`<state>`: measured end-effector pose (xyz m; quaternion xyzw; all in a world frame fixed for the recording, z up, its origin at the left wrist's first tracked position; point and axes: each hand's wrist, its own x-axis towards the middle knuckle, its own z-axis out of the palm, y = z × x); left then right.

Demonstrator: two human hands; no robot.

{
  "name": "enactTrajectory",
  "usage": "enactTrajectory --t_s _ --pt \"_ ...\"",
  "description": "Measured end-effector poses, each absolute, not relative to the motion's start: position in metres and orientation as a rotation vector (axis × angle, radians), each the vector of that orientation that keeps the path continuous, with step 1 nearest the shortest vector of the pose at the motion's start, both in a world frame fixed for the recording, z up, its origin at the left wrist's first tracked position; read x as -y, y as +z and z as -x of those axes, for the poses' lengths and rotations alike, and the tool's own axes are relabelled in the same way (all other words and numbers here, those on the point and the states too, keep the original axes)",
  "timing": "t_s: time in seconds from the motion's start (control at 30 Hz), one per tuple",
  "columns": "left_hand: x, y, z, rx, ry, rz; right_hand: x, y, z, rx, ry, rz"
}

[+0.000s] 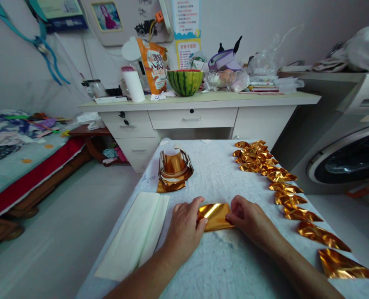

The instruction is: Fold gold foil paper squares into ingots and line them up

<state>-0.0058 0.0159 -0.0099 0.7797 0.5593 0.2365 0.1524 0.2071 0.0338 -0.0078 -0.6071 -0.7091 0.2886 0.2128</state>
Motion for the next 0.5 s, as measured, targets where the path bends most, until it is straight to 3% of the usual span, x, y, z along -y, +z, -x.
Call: enactTrajectory --t_s 0.5 --pt "-0.0146 -0.0106 0.0054 -1.577 0.493 -2.374 -0.0310 -0.0030 -0.2121 2.089 0.875 1.472"
